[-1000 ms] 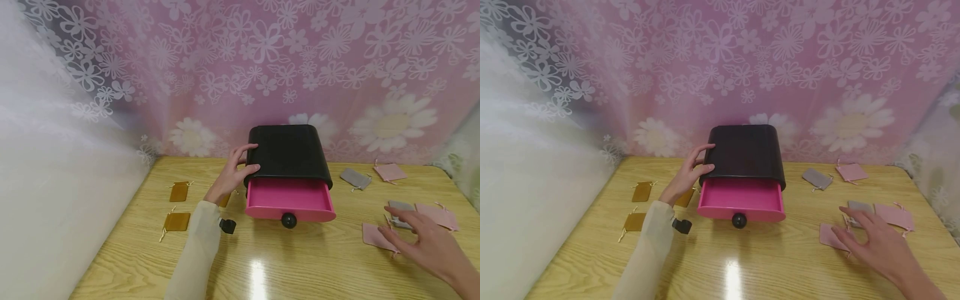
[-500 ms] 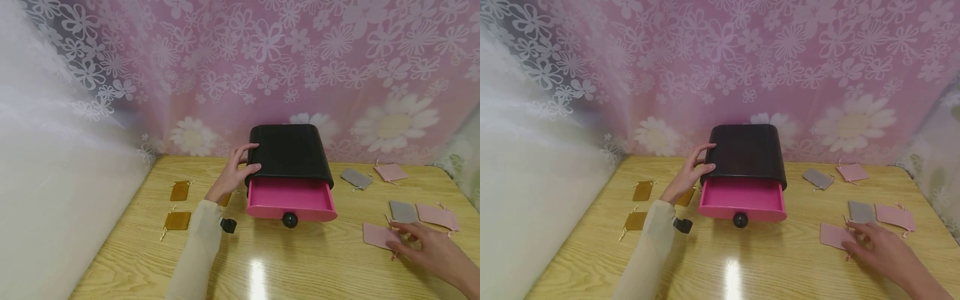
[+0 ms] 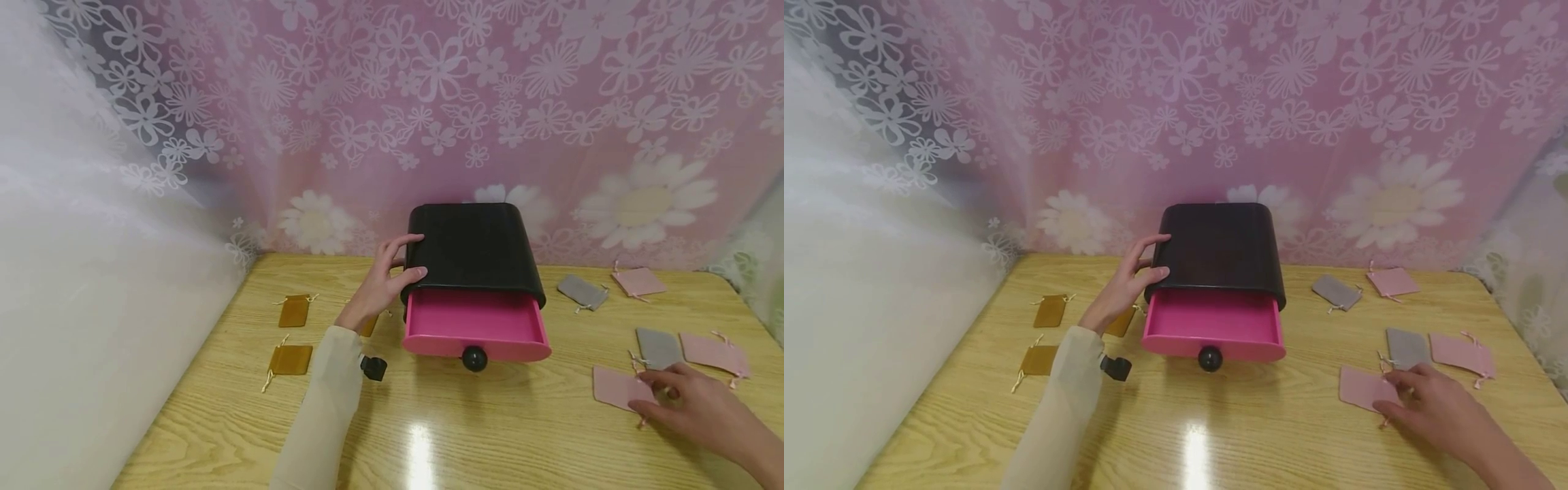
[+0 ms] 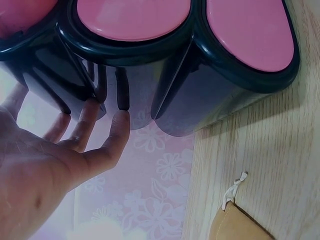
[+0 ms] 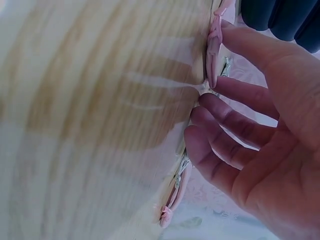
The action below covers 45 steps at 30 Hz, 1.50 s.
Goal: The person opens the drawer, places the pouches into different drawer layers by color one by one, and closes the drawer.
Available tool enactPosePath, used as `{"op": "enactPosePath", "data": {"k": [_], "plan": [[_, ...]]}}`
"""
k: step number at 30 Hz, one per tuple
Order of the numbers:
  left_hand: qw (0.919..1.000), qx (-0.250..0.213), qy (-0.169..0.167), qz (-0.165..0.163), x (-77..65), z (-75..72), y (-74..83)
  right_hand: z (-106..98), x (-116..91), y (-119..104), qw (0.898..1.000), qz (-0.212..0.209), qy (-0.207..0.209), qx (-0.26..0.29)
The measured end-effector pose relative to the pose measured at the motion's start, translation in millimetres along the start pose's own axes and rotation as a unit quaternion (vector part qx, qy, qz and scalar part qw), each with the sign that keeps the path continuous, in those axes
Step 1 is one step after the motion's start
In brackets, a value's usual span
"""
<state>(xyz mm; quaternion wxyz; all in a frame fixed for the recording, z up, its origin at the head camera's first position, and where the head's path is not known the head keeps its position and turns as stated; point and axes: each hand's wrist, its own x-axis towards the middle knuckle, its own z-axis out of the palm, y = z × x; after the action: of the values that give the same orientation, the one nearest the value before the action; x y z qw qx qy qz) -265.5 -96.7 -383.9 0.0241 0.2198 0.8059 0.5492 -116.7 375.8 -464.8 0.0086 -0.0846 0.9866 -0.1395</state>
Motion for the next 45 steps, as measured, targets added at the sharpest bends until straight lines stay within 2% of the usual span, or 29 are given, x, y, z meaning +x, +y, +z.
{"op": "enactPosePath", "data": {"k": [10,17,21,27,34,37,45], "plan": [[1.0,0.002,0.001,-0.002,1.3,-0.1,-0.2,1,1,2,0.999,0.009,0.008,0.035],[1.0,-0.002,0.003,0.004,1.4,0.6,-3.5,4,-8,-4,0.996,-0.011,0.077,0.052],[1.0,-0.003,0.004,0.005,1.1,0.7,-3.4,3,-10,-5,0.993,-0.008,0.096,0.071],[1.0,-0.002,0.004,0.002,1.1,0.9,-2.8,3,-11,-8,0.984,-0.033,0.135,0.109],[1.0,-0.001,0.004,0.003,1.1,1.3,-3.7,-5,-9,-14,0.979,-0.004,0.108,0.171],[1.0,0.0,0.004,0.003,0.9,1.3,-3.9,-10,-6,-18,0.974,0.009,0.101,0.201],[1.0,0.004,0.004,0.006,0.5,0.7,-3.8,-30,4,-28,0.947,-0.004,0.119,0.297]]}}
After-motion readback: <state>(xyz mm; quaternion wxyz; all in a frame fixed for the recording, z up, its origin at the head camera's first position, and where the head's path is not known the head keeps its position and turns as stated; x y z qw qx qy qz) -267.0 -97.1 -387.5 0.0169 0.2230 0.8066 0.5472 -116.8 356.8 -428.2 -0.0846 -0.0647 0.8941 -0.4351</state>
